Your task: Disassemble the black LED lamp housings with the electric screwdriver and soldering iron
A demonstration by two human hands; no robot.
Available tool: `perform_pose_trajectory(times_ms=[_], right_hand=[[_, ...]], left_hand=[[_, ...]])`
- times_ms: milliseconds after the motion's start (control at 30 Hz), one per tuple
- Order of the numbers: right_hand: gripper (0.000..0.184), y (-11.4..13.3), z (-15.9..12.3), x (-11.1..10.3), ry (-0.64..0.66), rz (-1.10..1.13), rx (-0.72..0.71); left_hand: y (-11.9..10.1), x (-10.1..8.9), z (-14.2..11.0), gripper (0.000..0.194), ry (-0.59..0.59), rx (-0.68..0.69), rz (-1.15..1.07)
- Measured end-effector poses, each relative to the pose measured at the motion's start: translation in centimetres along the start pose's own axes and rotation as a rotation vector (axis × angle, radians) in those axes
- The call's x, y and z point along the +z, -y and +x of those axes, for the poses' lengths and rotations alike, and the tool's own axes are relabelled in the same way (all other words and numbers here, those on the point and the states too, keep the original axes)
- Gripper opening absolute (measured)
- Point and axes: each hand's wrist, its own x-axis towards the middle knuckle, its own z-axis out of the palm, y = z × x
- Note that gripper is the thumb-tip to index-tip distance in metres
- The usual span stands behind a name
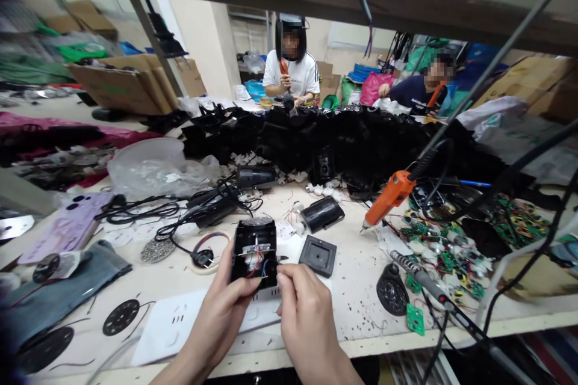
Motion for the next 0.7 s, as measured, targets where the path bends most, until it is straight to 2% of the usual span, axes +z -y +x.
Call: perform_pose_trajectory(times_ms=[167,267,333,467,533,600,700], right_hand=[[0.030,-0.5,0.2,0.3,0.091,0.252,0.367],[0.031,-0.8,0.2,0.5,0.077,0.350,0.491],[0.028,-0.9,0.1,0.4,0.042,0.307,0.452],[0.021,-0.8,-0.5,0.0,-0.046,0.069,0.113],[0.023,-0.9,-0.8,-0.1,-0.064,0.010,0.011],[0.026,-1.0,-0.9,-0.1,-0.044,0.023,0.023],[0.027,-0.9,-0.5,0.1,0.013,0.227,0.218]], left_hand=[[0.6,0.6,-0.1,0.088,0.030,0.007,-0.004],[1.0,0.9,-0.1,0.086,0.018,0.038,0.028],[1.1,1.2,0.0,0.084,-0.003,0.062,0.042],[1.2,1.2,0.5,0.084,-0.009,0.124,0.060],[1.5,1.0,0.8,0.084,0.006,0.140,0.071],[1.7,0.7,1.0,0.084,0.015,0.142,0.100],[2.0,0.5,0.8,0.082,0.016,0.151,0.150]])
